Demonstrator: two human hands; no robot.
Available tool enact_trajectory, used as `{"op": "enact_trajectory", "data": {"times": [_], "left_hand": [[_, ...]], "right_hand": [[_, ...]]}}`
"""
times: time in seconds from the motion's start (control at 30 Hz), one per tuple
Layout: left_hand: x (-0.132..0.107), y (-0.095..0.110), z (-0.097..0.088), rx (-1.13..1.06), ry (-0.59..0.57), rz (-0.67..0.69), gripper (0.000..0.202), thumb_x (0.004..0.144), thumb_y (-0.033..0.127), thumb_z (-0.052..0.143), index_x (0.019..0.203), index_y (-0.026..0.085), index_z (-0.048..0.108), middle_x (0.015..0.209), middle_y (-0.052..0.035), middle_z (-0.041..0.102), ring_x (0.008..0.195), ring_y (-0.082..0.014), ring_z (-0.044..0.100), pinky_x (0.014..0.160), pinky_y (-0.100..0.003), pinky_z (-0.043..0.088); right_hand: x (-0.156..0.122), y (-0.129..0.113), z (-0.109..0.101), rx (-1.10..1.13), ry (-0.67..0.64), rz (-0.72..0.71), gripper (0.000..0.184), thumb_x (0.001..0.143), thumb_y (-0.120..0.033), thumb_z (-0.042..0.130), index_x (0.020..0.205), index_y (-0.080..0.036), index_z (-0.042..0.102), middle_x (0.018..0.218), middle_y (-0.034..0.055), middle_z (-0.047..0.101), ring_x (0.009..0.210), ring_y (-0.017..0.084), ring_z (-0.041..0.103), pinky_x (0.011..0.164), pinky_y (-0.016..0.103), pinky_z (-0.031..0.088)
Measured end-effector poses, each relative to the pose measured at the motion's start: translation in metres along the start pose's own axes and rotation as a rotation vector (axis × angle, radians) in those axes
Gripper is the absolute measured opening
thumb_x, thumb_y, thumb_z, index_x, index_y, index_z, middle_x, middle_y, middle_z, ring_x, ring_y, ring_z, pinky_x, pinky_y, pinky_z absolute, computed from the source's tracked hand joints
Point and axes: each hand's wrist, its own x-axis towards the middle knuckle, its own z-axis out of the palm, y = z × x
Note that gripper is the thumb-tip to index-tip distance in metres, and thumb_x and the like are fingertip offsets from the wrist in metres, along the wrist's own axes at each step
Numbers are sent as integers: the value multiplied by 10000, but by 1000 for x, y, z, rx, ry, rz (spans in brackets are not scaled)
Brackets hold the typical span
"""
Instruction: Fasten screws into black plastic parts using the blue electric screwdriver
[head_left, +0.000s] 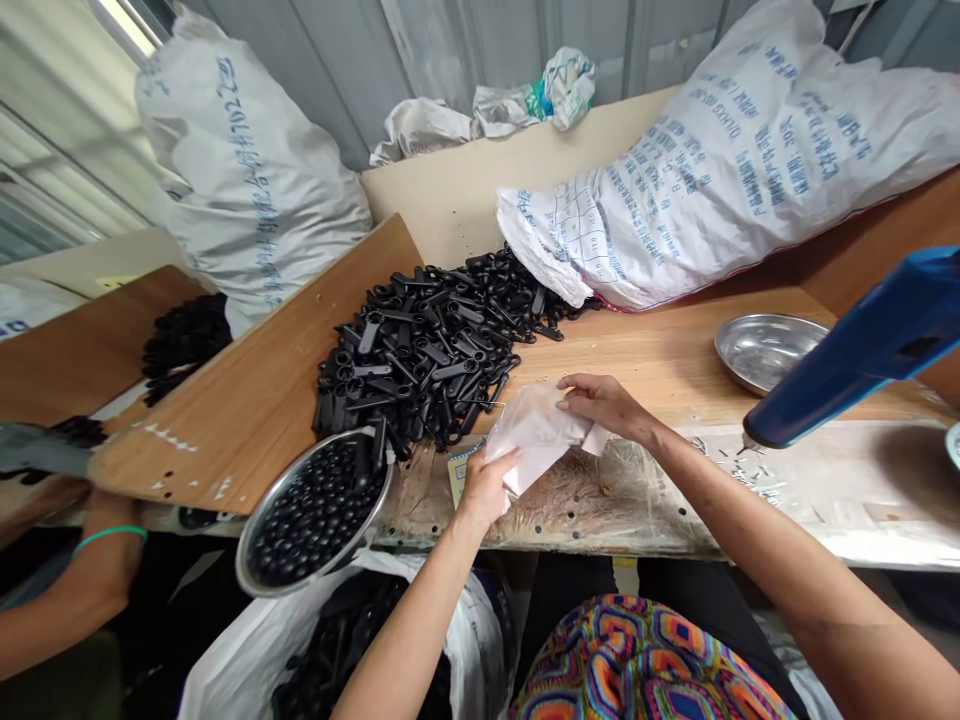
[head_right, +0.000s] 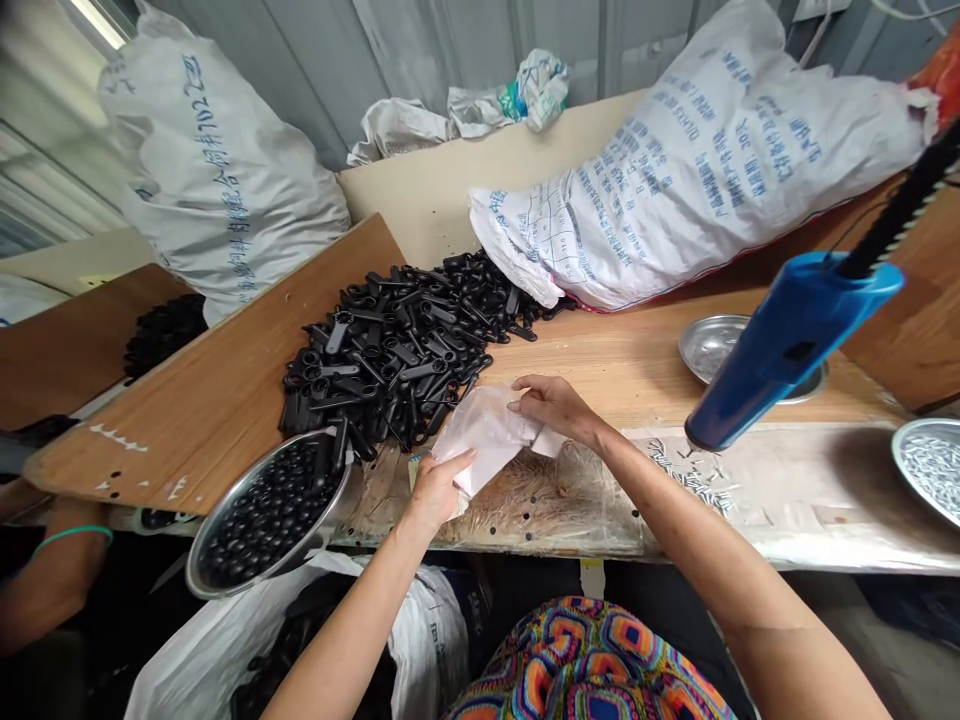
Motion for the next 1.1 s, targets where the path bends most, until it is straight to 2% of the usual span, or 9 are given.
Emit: {"op": "enact_trajectory", "data": {"times": [0.23, 0.43, 0.5, 0.6, 0.67, 0.8, 0.9, 1.03, 1.1], "left_hand": [[6, 18, -4, -121, 221, 28, 286, 507, 160, 785, 761, 136, 656, 740, -26, 702, 665, -161, 653, 674, -253, 529], [-19, 68, -20, -220, 335, 158, 329, 579, 223, 742, 894, 174, 662, 932, -19, 704, 892, -182, 652, 776, -264, 528], [-37, 70, -20, -233, 302, 169, 378, 574, 213, 749, 944, 199, 672, 969, -19, 700, 915, -191, 645, 774, -270, 527], [-68, 52, -19, -147, 83, 33, 318, 591, 255, 753, 904, 221, 707, 872, -24, 707, 819, -190, 646, 712, -276, 515], [-87, 32, -20, -59, -95, -82, 200, 587, 290, 757, 763, 199, 731, 747, -34, 691, 703, -179, 625, 649, -273, 487], [-109, 3, -24, 38, -297, -160, 193, 602, 295, 749, 508, 137, 692, 622, -60, 614, 560, -126, 521, 540, -236, 382], [-111, -1, -31, 79, -337, -170, 248, 641, 319, 718, 463, 153, 668, 600, -40, 560, 556, -108, 473, 553, -230, 346], [-114, -2, -45, 124, -301, -124, 328, 652, 441, 703, 481, 166, 645, 615, -23, 510, 588, -111, 440, 575, -229, 320], [-122, -5, -51, 241, -403, -72, 449, 688, 597, 617, 576, 166, 671, 658, -33, 503, 612, -128, 441, 582, -243, 314]], "right_hand": [[15, 33, 3, -50, 139, -25, 491, 791, -517, 438, 1022, -111, 589, 784, 41, 576, 643, 128, 504, 552, 238, 395], [14, 9, 28, -129, 80, -126, 378, 740, -425, 613, 1018, -169, 636, 1112, 102, 606, 1093, 241, 509, 930, 364, 405], [3, -6, 35, -16, -121, -157, 385, 783, -446, 576, 1068, -193, 626, 1089, 67, 620, 1053, 214, 539, 904, 337, 428], [-27, -17, 39, 344, -578, -142, 572, 670, -449, 706, 1167, -193, 590, 1005, 25, 633, 916, 176, 577, 774, 263, 461], [-53, -14, 39, 545, -670, -79, 707, 569, -390, 792, 1215, -211, 567, 1016, 15, 627, 864, 154, 573, 716, 230, 452], [-97, 5, 29, 519, -550, -62, 185, 704, -283, 695, 846, -168, 727, 925, 48, 643, 814, 147, 572, 701, 244, 440], [-104, 15, 12, 278, -471, -96, 159, 733, -236, 606, 631, -153, 695, 850, 73, 647, 775, 166, 583, 676, 271, 449], [-66, 25, -11, -230, -110, -21, 164, 693, -139, 471, 626, -153, 620, 858, 65, 651, 836, 184, 602, 740, 286, 470], [-34, 32, -17, -484, 16, 42, 231, 691, -114, 440, 779, -147, 651, 885, 63, 662, 864, 200, 606, 762, 303, 473]]}}
